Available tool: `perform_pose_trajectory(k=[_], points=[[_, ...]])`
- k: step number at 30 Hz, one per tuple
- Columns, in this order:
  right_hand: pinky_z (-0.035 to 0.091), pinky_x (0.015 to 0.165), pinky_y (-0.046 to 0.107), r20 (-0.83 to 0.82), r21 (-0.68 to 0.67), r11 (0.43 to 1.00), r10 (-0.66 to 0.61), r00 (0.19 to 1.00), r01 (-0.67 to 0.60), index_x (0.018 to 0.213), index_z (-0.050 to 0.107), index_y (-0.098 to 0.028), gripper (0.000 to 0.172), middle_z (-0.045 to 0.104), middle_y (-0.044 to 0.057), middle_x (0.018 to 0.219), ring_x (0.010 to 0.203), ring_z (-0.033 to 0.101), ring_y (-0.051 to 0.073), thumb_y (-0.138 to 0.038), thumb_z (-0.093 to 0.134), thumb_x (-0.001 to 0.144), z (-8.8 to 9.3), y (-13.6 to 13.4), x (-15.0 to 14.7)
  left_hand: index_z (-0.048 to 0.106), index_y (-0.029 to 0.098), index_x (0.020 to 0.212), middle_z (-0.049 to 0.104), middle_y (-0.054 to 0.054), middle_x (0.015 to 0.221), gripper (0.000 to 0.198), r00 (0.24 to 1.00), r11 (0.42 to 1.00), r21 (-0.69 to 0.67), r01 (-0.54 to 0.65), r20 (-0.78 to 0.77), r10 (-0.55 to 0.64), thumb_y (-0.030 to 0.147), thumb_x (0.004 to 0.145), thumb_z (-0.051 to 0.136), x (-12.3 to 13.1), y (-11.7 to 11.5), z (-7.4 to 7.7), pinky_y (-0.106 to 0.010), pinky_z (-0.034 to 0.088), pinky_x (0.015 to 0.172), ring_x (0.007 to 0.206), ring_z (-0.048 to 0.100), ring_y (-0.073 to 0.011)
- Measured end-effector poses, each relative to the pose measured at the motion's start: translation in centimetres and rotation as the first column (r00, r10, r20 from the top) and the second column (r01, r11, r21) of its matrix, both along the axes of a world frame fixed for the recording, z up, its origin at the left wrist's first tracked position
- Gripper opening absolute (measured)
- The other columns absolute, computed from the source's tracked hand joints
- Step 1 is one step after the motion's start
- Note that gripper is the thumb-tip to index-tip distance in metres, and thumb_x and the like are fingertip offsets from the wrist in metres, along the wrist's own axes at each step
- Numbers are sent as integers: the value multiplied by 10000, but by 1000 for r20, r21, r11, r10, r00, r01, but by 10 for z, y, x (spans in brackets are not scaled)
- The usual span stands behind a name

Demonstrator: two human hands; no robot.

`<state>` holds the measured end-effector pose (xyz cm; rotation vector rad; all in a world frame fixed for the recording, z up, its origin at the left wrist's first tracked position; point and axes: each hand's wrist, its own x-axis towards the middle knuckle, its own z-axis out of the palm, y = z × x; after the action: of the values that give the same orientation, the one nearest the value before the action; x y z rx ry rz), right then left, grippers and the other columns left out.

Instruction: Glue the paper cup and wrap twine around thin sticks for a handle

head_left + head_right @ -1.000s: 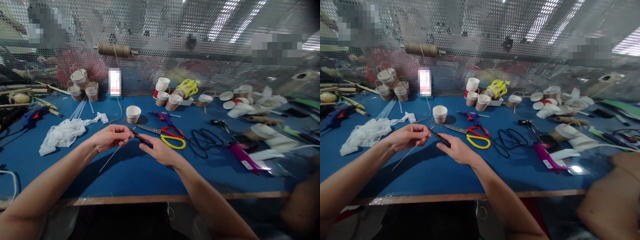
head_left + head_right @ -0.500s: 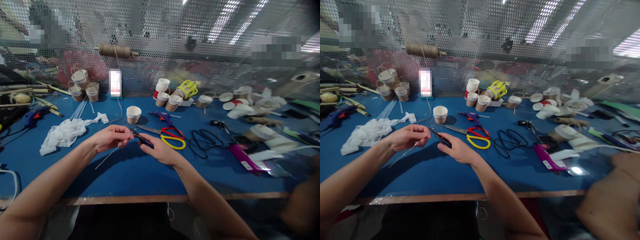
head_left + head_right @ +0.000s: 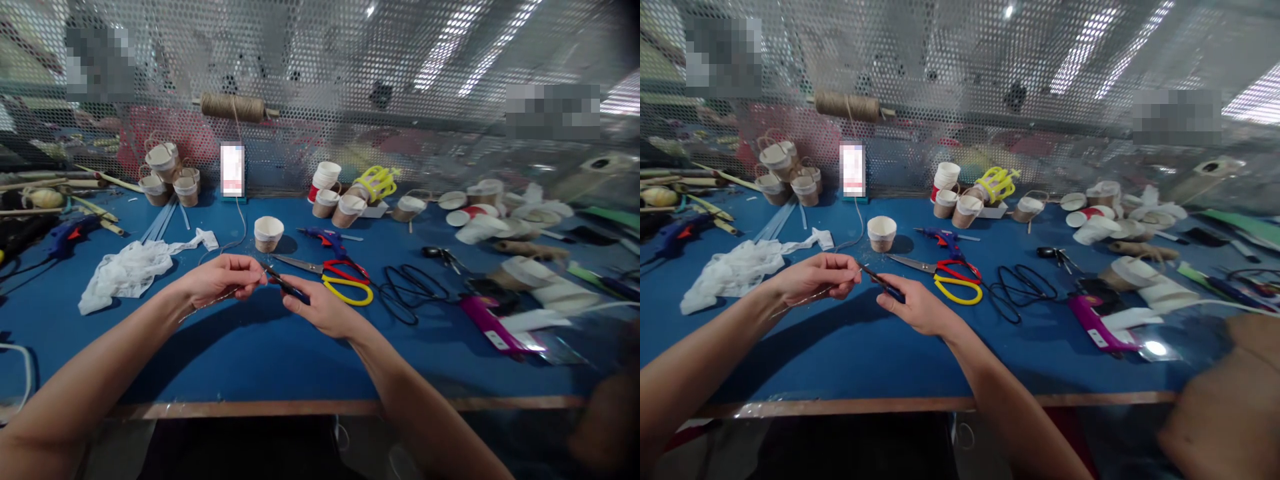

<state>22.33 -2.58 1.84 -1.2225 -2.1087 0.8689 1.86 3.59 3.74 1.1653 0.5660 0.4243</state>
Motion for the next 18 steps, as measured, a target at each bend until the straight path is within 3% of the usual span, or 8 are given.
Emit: perform_pose_trajectory(k=[5,10,15,18], points=[[429,919,407,50,57,995,-81,995,79,1246,440,-162,458,546,119,1217,1096,528,226,-381,469,845,-3,1,-3,577,129,708,533,28,586,137,992,991,102,-87,-82,96,255,694,628,3,2,-3,-205,274,485,490,417,-46],[424,925,414,106,116,986,-129,986,116,1213,466,-134,439,556,142,1198,1107,522,237,-376,467,847,-6,1,-6,522,136,629,503,47,537,157,964,937,313,-153,-163,212,239,681,628,6,2,-7,-208,291,490,486,426,-52],[435,913,419,115,169,971,-190,975,169,1204,480,-163,420,573,125,1179,1090,538,239,-395,446,854,-9,2,-5,562,139,696,554,28,591,135,970,941,337,-31,-218,110,267,705,603,2,3,-3,-207,322,493,503,457,-59],[436,914,419,118,172,971,-187,975,166,1222,462,-163,437,560,131,1195,1098,533,238,-398,445,854,-10,2,-5,554,135,662,571,15,604,151,966,929,367,-42,-223,132,272,712,589,2,3,-2,-201,311,475,490,443,-54]])
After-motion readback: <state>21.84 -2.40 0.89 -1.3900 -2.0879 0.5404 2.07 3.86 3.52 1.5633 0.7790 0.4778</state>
